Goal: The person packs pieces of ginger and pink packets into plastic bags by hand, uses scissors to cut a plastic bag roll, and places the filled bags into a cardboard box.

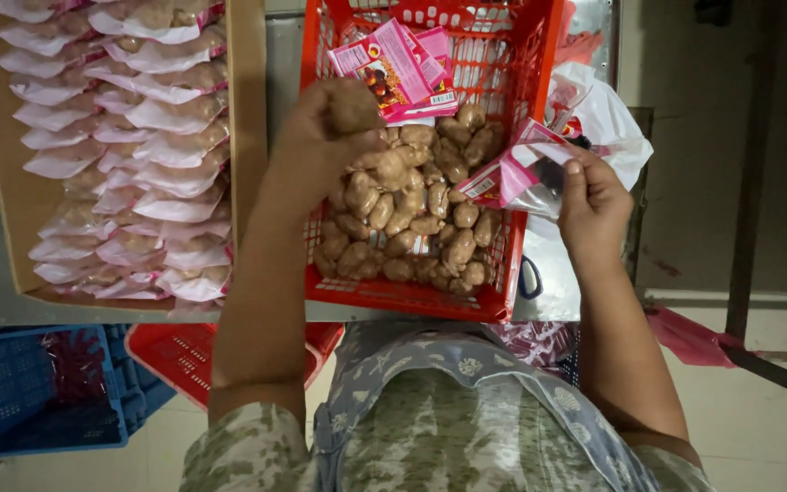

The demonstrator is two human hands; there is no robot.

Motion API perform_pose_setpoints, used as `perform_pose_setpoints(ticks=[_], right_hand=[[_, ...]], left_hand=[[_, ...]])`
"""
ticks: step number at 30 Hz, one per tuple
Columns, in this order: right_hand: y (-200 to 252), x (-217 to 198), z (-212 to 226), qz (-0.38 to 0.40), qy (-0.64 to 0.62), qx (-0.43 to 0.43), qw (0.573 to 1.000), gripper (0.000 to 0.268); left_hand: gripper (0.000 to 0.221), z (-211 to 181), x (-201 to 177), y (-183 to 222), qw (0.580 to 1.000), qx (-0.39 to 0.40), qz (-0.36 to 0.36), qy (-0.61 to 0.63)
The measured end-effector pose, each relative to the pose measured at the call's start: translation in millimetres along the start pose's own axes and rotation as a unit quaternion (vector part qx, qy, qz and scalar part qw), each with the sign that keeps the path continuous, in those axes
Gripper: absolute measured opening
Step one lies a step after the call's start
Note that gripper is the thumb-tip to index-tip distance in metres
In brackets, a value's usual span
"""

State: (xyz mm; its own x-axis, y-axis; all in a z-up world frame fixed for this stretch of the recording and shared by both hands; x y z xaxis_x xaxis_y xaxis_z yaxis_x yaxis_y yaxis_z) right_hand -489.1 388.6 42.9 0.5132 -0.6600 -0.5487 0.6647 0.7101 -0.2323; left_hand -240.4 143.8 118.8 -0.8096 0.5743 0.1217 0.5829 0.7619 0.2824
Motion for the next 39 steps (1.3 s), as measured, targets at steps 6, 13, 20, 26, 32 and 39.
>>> perform_pose_setpoints(ticks=[6, 13, 20, 26, 32, 39], right_hand=[[-5.8, -19.5, -2.3, -0.029, -0.074, 0.068, 0.994, 0.020], [-9.4, -62.0, -51.6, -0.154, -0.147, 0.194, 0.958, 0.014], [-19.6, -93.3, 9.0, -0.195, -0.569, 0.229, 0.765, 0.056], [14.9, -74.1, -3.9, -0.325, -0.625, 0.427, 0.567, 0.045], [55.5, -56.9, -44.5, -0.029, -0.710, 0.413, 0.570, 0.037], [116.6, -69.3, -100.3, 0.327, -0.725, 0.328, 0.509, 0.035]], left_hand=[[0.053, -47.6, 0.1, 39.2, 0.983, 0.155, -0.023, 0.097], [0.059, -71.5, -10.6, 61.4, 0.957, 0.275, 0.061, 0.072], [0.057, -37.8, 6.1, 36.0, 0.996, 0.092, 0.009, -0.007], [0.063, 62.4, 0.1, -5.1, 0.996, 0.067, 0.020, 0.047], [0.067, 206.6, -12.0, -49.7, 0.979, 0.032, -0.053, -0.196], [0.062, 274.0, -1.9, -56.3, 0.901, 0.021, 0.007, -0.434]])
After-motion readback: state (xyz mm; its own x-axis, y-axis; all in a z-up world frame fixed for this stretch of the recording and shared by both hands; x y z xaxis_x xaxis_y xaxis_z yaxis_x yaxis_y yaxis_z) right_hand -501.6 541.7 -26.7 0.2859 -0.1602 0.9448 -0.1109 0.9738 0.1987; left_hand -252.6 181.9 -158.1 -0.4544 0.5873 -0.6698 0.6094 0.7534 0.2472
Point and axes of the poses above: each hand's wrist, its own y-axis away from the middle knuckle, its own x-axis out of the palm, z = x × y, the point moved 4 cm from there along -y, towards the middle knuckle, and after that the axes turned 11 degrees about y, right-handed, at the moved point
